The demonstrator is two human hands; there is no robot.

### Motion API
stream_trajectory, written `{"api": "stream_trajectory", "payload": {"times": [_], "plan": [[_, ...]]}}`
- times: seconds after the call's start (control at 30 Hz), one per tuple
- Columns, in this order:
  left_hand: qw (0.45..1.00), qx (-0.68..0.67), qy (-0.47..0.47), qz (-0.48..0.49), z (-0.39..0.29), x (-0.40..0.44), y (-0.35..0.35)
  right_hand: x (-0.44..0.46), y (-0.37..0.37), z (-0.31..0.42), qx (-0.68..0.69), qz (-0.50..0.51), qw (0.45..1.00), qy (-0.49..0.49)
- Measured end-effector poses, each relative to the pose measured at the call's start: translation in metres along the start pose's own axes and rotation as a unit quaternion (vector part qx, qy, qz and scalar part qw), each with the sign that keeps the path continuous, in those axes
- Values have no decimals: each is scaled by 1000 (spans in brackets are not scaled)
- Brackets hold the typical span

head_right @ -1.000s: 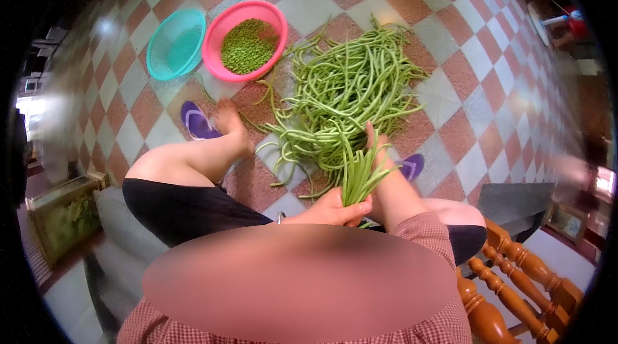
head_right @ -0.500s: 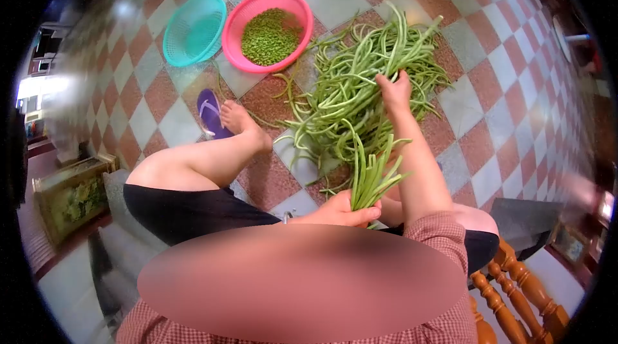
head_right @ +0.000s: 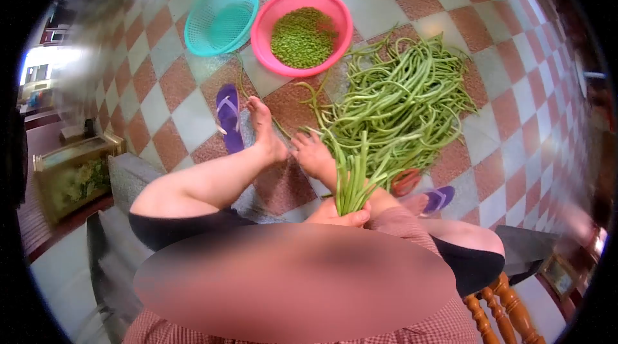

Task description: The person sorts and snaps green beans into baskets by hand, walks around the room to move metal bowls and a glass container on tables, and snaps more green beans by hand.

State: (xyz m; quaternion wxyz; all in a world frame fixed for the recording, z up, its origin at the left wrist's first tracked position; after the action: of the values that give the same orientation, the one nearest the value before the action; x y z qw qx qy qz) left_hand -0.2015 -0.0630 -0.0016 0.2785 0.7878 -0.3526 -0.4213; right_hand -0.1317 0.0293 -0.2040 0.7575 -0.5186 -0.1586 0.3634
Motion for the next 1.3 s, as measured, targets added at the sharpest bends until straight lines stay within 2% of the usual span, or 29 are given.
{"api": "stream_trajectory", "payload": {"times": [0.1,0.2,0.23,0.33,0.37,0.43,0.47,0.5,0.53,0.57,0.6,0.67,0.7,0.73,0.8,0.83,0.87,0.93,1.0,1.03,1.07,1.17,1.2,1.27,1.3], "plan": [[998,-41,15,-41,-19,-10,-15,22,15,0,-6,61,996,63],[996,-49,21,-68,-22,-11,-30,24,18,-7,-75,-12,992,99],[996,-54,23,-68,-22,-8,-29,16,12,-11,-56,-74,990,105],[998,-24,17,-59,-17,-3,-16,4,20,-27,10,6,989,150],[999,5,20,-50,-18,-3,-12,-2,16,-30,-52,-33,988,140],[998,40,5,-42,-11,-4,-6,-18,9,-47,37,6,984,176],[993,104,16,-43,-9,-6,-2,-30,7,-55,80,29,977,195],[985,164,26,-45,-10,-7,5,-43,0,-67,127,-56,966,216],[973,222,37,-47,-8,-10,12,-60,-26,-69,200,-167,946,191],[938,310,142,-53,-11,-11,18,-80,-25,-82,282,-133,917,251],[921,363,137,-42,-9,-13,28,-99,-38,-86,360,-98,875,308],[876,467,122,-18,-13,-23,48,-136,-47,-97,438,-84,847,288],[864,484,131,-35,-18,-30,55,-151,-62,-90,529,-44,799,283],[864,479,144,-48,-18,-35,55,-167,-87,-73,615,-3,739,276],[865,468,167,-71,-19,-48,52,-202,-134,-45,580,131,754,280],[861,451,205,-116,-30,-63,46,-213,-164,-27,569,133,770,255],[879,395,219,-152,-39,-74,40,-224,-189,-6,558,134,786,230],[909,331,196,-158,-28,-70,31,-237,-221,30,629,74,733,248],[906,381,163,-86,-9,-58,45,-250,-233,42,664,35,684,299],[902,403,147,-52,0,-53,52,-253,-238,35,637,-7,715,287],[913,383,133,-36,6,-50,54,-256,-241,28,609,-46,743,274],[948,310,65,9,21,-41,54,-242,-228,16,697,-16,664,269],[956,287,54,2,23,-38,51,-238,-207,2,671,29,689,271],[970,240,32,-16,26,-32,43,-225,-145,-28,720,-14,593,360],[968,240,73,-19,28,-29,43,-205,-130,-31,705,-15,611,359]]}}
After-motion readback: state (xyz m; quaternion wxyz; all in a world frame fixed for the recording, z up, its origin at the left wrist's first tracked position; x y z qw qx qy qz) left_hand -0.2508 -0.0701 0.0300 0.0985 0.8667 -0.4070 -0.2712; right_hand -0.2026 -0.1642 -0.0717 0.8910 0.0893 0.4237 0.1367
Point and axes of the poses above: each hand's wrist, its own x-axis towards the middle knuckle, its own y-axis out of the palm, z = x × y, the point moved 9 cm from there along x, towards the middle knuckle, and after that the axes turned 6 degrees about -y, right-handed, at the moved point
